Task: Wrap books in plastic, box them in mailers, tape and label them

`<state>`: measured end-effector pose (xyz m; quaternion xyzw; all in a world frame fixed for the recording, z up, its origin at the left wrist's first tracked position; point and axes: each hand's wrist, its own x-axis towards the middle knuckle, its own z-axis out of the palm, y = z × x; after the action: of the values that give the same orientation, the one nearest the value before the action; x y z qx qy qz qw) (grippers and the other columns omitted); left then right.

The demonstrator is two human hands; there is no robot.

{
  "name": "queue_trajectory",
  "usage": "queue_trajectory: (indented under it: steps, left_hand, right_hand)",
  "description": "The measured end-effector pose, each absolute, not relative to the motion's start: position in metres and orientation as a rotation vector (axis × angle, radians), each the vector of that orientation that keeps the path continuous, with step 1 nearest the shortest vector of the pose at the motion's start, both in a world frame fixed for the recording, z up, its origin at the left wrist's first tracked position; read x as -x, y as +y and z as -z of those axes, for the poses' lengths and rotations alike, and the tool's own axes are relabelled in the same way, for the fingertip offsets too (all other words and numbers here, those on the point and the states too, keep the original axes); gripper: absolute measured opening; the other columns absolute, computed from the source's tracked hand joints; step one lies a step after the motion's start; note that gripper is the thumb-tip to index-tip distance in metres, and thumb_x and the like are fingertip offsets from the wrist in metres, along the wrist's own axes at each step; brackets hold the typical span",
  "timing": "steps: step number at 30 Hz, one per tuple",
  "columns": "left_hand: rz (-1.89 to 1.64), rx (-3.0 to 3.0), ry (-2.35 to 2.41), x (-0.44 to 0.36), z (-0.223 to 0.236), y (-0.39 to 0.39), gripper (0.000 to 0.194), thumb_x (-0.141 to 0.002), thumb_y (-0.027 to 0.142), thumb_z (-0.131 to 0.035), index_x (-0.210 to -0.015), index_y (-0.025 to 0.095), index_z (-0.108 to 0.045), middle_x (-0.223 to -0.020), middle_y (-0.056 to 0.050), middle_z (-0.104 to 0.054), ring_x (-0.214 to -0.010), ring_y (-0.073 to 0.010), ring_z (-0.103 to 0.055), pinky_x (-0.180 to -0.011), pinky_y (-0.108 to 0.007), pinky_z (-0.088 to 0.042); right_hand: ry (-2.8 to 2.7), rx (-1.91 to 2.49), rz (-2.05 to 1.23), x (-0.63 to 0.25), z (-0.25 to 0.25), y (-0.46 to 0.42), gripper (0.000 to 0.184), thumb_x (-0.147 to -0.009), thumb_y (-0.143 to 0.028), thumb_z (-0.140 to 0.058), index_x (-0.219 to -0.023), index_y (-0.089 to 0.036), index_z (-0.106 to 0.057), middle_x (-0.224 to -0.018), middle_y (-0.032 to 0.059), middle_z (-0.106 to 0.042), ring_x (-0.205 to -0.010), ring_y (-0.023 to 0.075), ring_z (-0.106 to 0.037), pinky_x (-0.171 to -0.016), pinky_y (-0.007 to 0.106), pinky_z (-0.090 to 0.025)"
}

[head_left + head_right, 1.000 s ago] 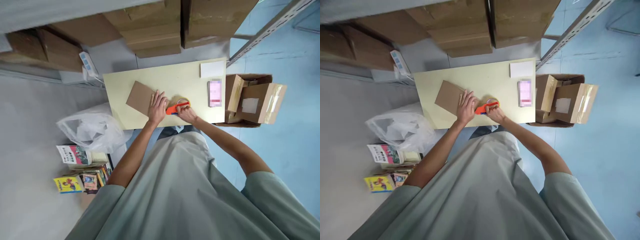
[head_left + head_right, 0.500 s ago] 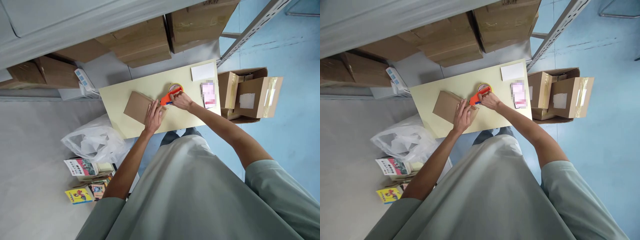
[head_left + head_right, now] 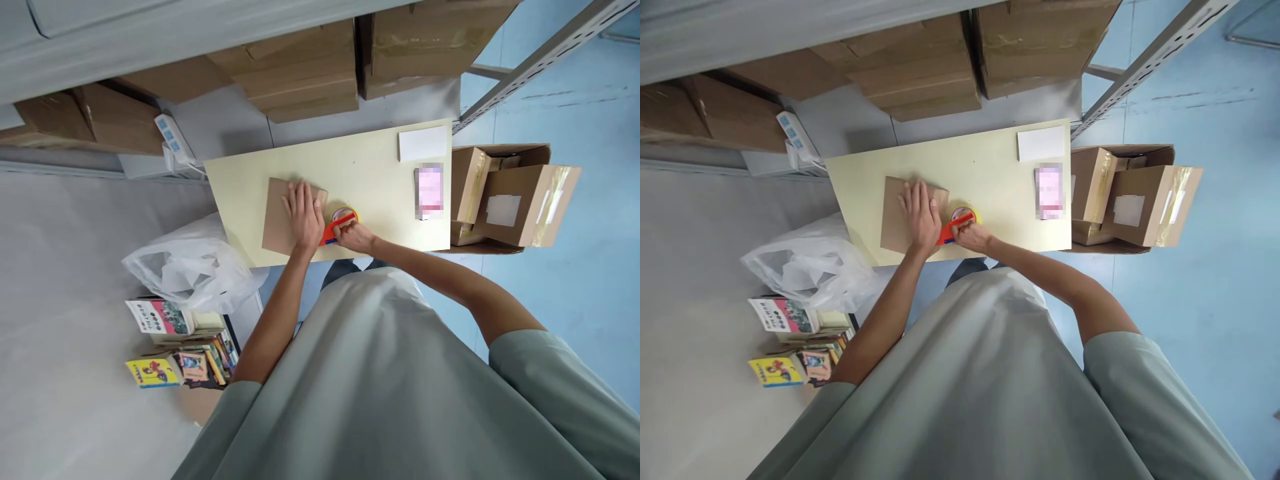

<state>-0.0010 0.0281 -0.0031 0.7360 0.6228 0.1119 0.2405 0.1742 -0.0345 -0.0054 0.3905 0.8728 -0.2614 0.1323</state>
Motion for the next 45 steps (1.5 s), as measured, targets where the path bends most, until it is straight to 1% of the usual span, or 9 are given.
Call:
queue_trajectory:
  steps: [4, 8, 14, 21, 25, 29, 34, 39, 45]
  left_hand:
    - [-0.235, -2.146, 1.525, 0.002, -0.005, 0.011, 0.07, -0.118, 0.05, -0.024, -0.173, 0.014, -0.048, -0.181, -0.015, -0.044, -0.178, -0.0311, -0.019, -0.147, -0.06, -0.006]
    - [-0.215, -2.171, 1.506, 0.011, -0.004, 0.012, 0.069, -0.117, 0.049, -0.025, -0.172, 0.013, -0.049, -0.181, -0.016, -0.043, -0.178, -0.031, -0.02, -0.146, -0.06, -0.007]
    - [-0.247, -2.139, 1.495, 0.011, 0.001, 0.013, 0.072, -0.116, 0.055, -0.028, -0.171, 0.015, -0.052, -0.181, -0.017, -0.045, -0.177, -0.0325, -0.02, -0.146, -0.061, -0.005]
    - [-0.315, -2.103, 1.5, 0.01, -0.001, 0.013, 0.074, -0.115, 0.062, -0.029, -0.168, 0.017, -0.056, -0.178, -0.015, -0.05, -0.176, -0.0329, -0.024, -0.146, -0.061, -0.007]
    - [-0.352, -2.098, 1.544, 0.008, 0.0, 0.016, 0.069, -0.116, 0.065, -0.032, -0.156, 0.021, -0.067, -0.181, -0.014, -0.044, -0.179, -0.0348, -0.014, -0.146, -0.065, -0.006]
    - [-0.53, -2.018, 1.677, 0.002, 0.004, 0.019, 0.075, -0.121, 0.061, -0.022, -0.134, 0.011, -0.076, -0.185, -0.018, -0.034, -0.179, -0.0364, -0.002, -0.144, -0.065, -0.005]
    - [-0.506, -1.981, 1.721, 0.008, 0.002, 0.016, 0.078, -0.116, 0.07, -0.024, -0.156, 0.016, -0.064, -0.185, -0.021, -0.034, -0.176, -0.0341, -0.024, -0.144, -0.057, -0.024]
    - [-0.429, -2.008, 1.737, 0.013, 0.001, 0.009, 0.082, -0.116, 0.067, -0.017, -0.172, 0.015, -0.045, -0.184, -0.022, -0.036, -0.176, -0.0317, -0.027, -0.144, -0.056, -0.023]
    - [-0.37, -2.013, 1.655, 0.014, 0.004, 0.004, 0.076, -0.117, 0.059, -0.018, -0.166, 0.016, -0.056, -0.169, -0.022, -0.055, -0.167, -0.0341, -0.041, -0.141, -0.055, -0.028]
  right_hand:
    - [2.541, -1.173, 0.789, -0.147, 0.007, -0.056, 0.052, -0.104, 0.004, -0.023, -0.14, 0.011, -0.06, -0.103, 0.0287, -0.079, -0.089, 0.0297, -0.076, -0.078, 0.042, -0.046]
    - [2.528, -1.199, 0.806, -0.154, 0.006, -0.05, 0.052, -0.105, 0.004, -0.021, -0.138, 0.007, -0.061, -0.106, 0.0286, -0.08, -0.091, 0.0292, -0.076, -0.081, 0.041, -0.047]
    - [2.326, -1.487, 0.62, -0.232, 0.0, 0.006, 0.06, -0.121, -0.034, -0.023, -0.154, 0.011, -0.046, -0.114, 0.0359, -0.079, -0.103, 0.0379, -0.078, -0.089, 0.044, -0.047]
    - [2.352, -1.415, 0.546, -0.249, -0.004, 0.033, 0.062, -0.122, -0.04, -0.024, -0.154, 0.01, -0.042, -0.115, 0.0337, -0.079, -0.106, 0.0374, -0.076, -0.094, 0.043, -0.043]
    - [2.371, -1.368, 0.513, -0.25, -0.004, 0.031, 0.06, -0.121, -0.037, -0.026, -0.154, 0.01, -0.043, -0.119, 0.0331, -0.079, -0.107, 0.0359, -0.076, -0.095, 0.043, -0.044]
    - [2.426, -1.262, 0.484, -0.247, -0.005, 0.022, 0.061, -0.121, -0.035, -0.025, -0.157, 0.012, -0.042, -0.119, 0.0325, -0.079, -0.106, 0.0367, -0.076, -0.092, 0.044, -0.046]
    - [2.494, -1.147, 0.539, -0.232, -0.003, 0.0, 0.053, -0.116, -0.018, -0.022, -0.154, 0.012, -0.045, -0.114, 0.0323, -0.079, -0.1, 0.0355, -0.078, -0.084, 0.043, -0.048]
    - [2.582, -1.069, 0.557, -0.205, 0.002, -0.012, 0.054, -0.105, -0.001, -0.024, -0.151, 0.01, -0.05, -0.109, 0.0316, -0.08, -0.095, 0.0353, -0.079, -0.078, 0.043, -0.047]
    - [2.675, -1.005, 0.643, -0.165, 0.002, -0.024, 0.052, -0.099, 0.005, -0.027, -0.139, 0.008, -0.061, -0.099, 0.027, -0.079, -0.087, 0.0313, -0.078, -0.074, 0.042, -0.046]
